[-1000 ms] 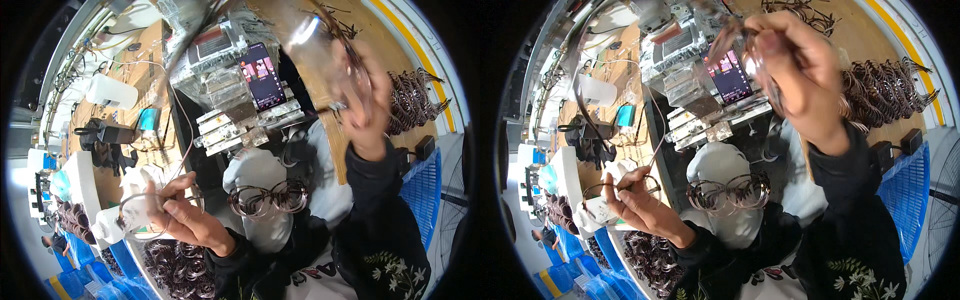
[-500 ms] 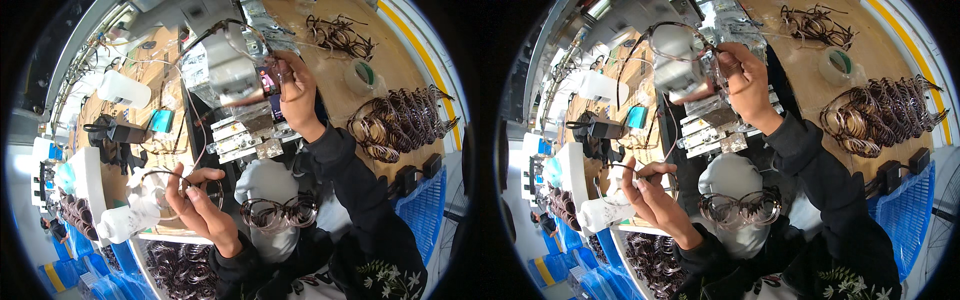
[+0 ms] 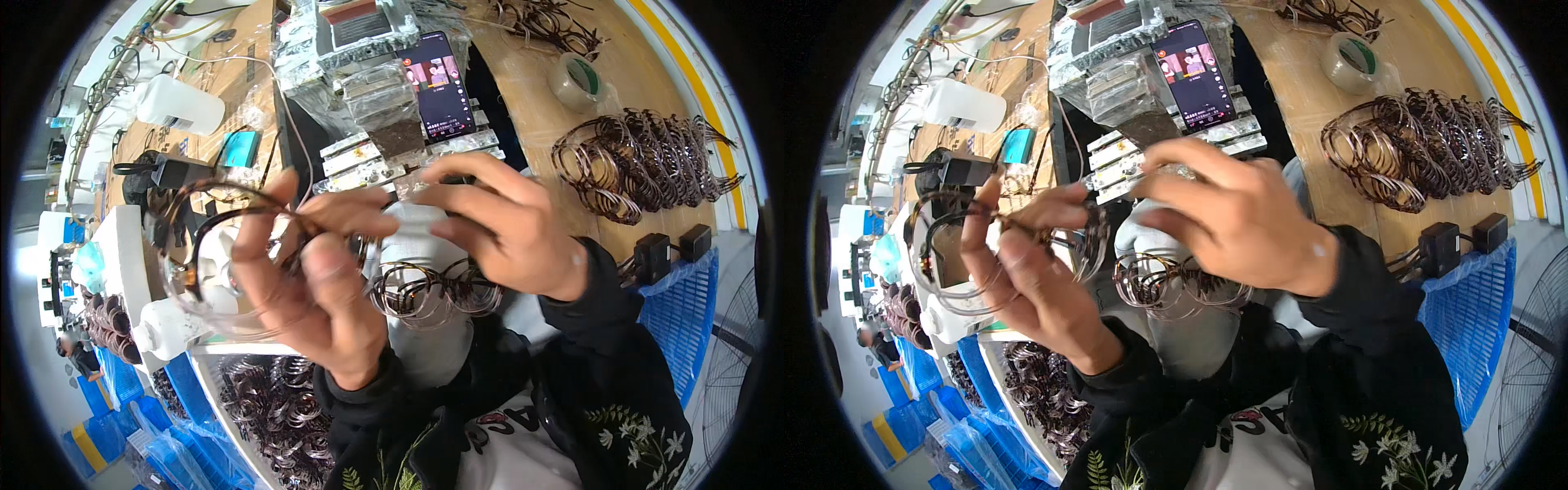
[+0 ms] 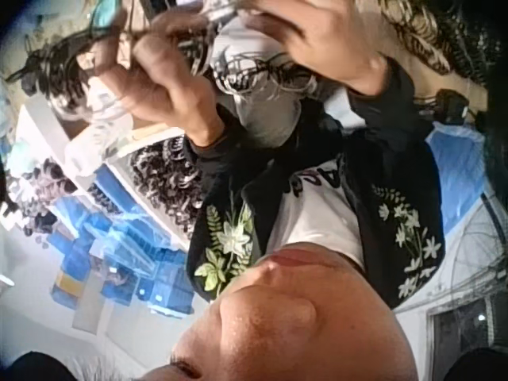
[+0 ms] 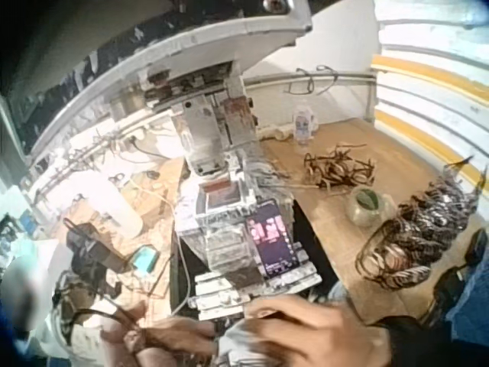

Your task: The person repeatedly picks up coiled wire assemblies from a white bin, connects them to a testing fixture on the table, and returns them to the bin. The process is repeated for multiple units throughout the clip.

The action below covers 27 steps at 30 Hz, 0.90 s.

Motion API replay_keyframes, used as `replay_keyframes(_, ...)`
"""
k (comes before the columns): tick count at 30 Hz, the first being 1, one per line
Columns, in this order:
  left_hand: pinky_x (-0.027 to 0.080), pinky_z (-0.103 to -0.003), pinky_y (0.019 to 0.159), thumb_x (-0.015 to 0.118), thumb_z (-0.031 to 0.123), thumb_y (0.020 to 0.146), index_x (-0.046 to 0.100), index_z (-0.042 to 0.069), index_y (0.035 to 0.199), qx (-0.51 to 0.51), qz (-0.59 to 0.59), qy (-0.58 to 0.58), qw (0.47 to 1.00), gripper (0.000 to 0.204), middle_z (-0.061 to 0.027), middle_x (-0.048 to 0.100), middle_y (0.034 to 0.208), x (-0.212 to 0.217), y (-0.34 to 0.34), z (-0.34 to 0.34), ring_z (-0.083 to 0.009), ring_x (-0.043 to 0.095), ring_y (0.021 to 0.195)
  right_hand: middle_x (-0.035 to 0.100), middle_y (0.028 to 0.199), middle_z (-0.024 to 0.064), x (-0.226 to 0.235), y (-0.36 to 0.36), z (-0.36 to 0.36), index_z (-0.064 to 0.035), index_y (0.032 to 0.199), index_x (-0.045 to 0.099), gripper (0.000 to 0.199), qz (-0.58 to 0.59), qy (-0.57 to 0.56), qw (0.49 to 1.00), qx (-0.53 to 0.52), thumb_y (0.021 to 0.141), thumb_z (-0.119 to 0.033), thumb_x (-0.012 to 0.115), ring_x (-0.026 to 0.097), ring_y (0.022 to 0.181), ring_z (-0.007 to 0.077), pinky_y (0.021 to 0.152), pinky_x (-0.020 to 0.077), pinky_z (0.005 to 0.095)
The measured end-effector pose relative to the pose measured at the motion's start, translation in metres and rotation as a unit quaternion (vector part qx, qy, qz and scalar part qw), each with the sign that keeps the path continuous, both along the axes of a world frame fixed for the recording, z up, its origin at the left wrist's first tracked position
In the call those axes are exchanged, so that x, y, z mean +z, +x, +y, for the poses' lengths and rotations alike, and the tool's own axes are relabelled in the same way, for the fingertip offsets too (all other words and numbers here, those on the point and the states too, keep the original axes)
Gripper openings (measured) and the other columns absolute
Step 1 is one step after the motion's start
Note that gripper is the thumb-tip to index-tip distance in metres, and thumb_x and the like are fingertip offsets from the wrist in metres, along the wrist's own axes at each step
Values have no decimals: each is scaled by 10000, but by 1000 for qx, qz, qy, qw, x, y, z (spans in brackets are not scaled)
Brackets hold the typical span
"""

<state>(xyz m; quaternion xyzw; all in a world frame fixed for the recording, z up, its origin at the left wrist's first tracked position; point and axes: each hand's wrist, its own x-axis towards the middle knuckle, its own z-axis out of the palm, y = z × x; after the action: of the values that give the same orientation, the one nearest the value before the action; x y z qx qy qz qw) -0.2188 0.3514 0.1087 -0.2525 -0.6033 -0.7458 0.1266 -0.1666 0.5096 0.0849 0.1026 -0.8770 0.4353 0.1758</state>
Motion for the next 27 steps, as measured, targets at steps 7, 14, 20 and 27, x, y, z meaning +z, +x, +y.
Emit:
replay_keyframes(7,517,-420,706,317,493,951,327,-58,1223,131,-51,-9,990,614,-84,442,666,-8,-5,-15,-190,493,619,603,776,39,-9,30,15,-71,833,643,108,-62,126,990,35,782,-161,673,600,592,228,499,449,304)
replay_keyframes(14,497,-342,692,433,31,885,280,-41,1290,237,-75,-28,968,439,-104,499,856,-15,-14,-27,-150,484,734,606,709,22,33,0,51,-33,925,634,135,126,-133,982,-52,889,-144,567,506,532,74,456,375,243)
replay_keyframes(20,475,-323,755,356,120,965,253,-24,1331,167,-87,-44,981,407,-141,580,885,-28,-15,-23,-220,586,827,483,682,-24,-30,-110,28,-12,944,572,210,187,-454,871,-25,959,-205,489,388,589,45,543,346,204)
replay_keyframes(27,501,-331,602,312,378,967,300,-43,1297,122,-120,-38,984,535,-154,569,763,-30,-20,-25,-226,572,641,523,708,-18,-49,-141,22,2,935,571,210,183,-409,891,-73,944,-202,524,410,606,39,570,379,212)
